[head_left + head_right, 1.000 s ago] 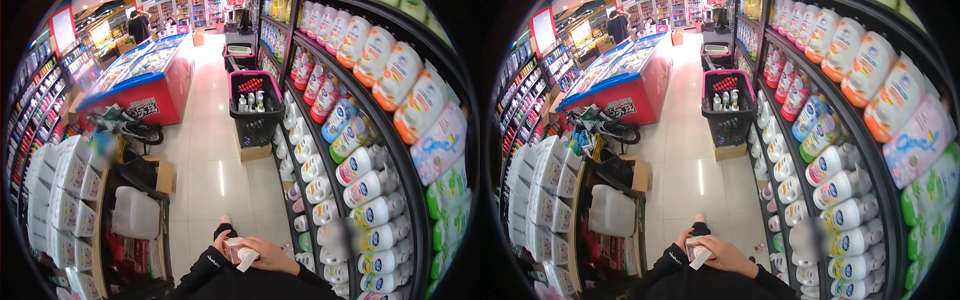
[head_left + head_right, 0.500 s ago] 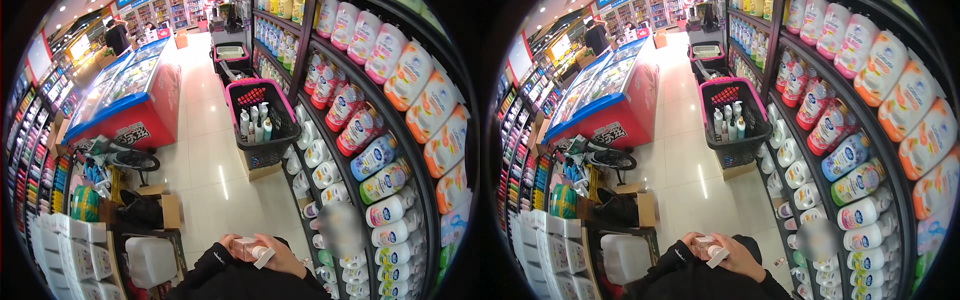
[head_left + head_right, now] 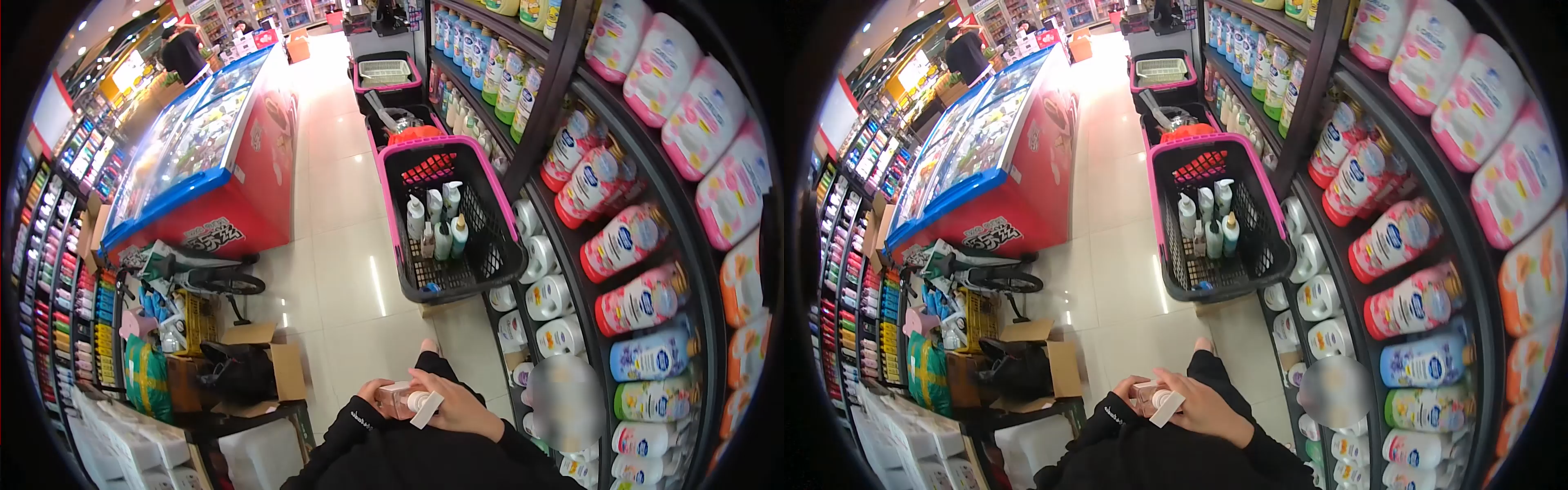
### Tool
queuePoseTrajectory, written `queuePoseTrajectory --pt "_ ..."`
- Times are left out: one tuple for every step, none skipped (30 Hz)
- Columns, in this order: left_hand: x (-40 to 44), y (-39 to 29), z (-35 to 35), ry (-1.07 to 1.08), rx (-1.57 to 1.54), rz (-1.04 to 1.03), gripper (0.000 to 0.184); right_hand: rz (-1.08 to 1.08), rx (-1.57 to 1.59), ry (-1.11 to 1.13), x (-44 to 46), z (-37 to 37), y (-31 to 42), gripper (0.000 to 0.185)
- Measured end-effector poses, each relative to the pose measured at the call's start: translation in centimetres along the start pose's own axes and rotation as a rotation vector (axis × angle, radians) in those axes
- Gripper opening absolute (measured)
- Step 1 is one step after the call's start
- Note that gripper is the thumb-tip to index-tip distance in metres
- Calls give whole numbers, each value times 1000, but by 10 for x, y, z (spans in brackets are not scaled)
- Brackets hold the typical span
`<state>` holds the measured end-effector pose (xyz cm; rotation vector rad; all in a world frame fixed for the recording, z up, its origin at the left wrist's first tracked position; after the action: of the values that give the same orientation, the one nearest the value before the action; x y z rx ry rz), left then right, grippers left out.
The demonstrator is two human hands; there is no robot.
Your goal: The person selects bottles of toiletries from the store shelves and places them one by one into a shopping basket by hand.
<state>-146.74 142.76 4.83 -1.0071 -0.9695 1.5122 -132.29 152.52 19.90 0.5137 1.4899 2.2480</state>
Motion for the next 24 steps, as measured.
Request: queuePoseTrajectory --pt "19 1 5 -12 52 11 65 -8 -14 14 15 13 -3 69" --pt "38 -1 9 -26 97 21 64 -18 -33 31 30 26 -8 69" --pt "58 -4 10 -24 89 26 64 -26 -33 36 43 39 -13 69" --pt "79 -11 15 -64 58 10 59 23 -71 8 55 52 -15 67" --pt "97 -16 20 -104 28 1 56 70 -103 -17 65 63 -17 65" --pt "111 -20 22 -162 42 0 55 80 -129 -20 75 74 -21 64" --pt "126 -26 24 -219 57 -1 54 68 -119 -7 85 86 -23 64" --pt "142 -51 29 -220 133 -49 51 108 -150 20 95 97 -22 63" --pt "155 -55 30 -223 125 -38 51 153 -185 47 101 106 -23 62" --pt "168 -59 31 -218 113 -59 50 141 -199 69 105 112 -32 59" --pt "177 -61 32 -212 104 -81 50 136 -198 74 112 120 -34 59" --pt "187 -53 32 -184 167 -114 50 139 -186 88 119 128 -33 58" --pt "196 -50 33 -179 165 -110 50 140 -172 98 124 134 -33 56" --pt "207 -48 32 -125 137 -100 50 131 -192 93 128 138 -37 53" --pt "218 -44 31 -69 108 -91 50 122 -188 87 133 142 -41 53" --pt "229 -31 28 -37 65 -118 51 117 -203 70 137 146 -44 52" --pt "239 -33 30 -22 64 -117 51 109 -219 52 142 150 -47 51" --pt "251 -37 30 30 40 -125 50 96 -215 39 146 153 -50 51" --pt "263 -39 31 84 16 -132 50 52 -227 7 151 157 -53 51" --pt "277 -38 32 137 57 -185 50 6 -238 -27 156 160 -56 50" --pt "289 -37 35 163 56 -183 50 -13 -233 -45 161 163 -60 50" --pt "301 -35 35 237 29 -161 51 -134 -208 -61 166 166 -68 52" --pt "314 -36 37 311 1 -139 52 -256 -182 -77 171 170 -77 53" --pt "328 -45 43 365 44 -116 55 -292 -109 -132 175 173 -85 56"
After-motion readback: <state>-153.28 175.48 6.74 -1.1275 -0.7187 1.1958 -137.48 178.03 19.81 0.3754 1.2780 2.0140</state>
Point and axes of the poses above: each hand's wrist, its own x-axis towards the middle knuckle, its own z-axis out of the back of the hand, y = z × x, the point moved 5 cm from there along x, towards the middle knuckle, and after that the axes turned 2 degrees about x, right-handed, at the moved point
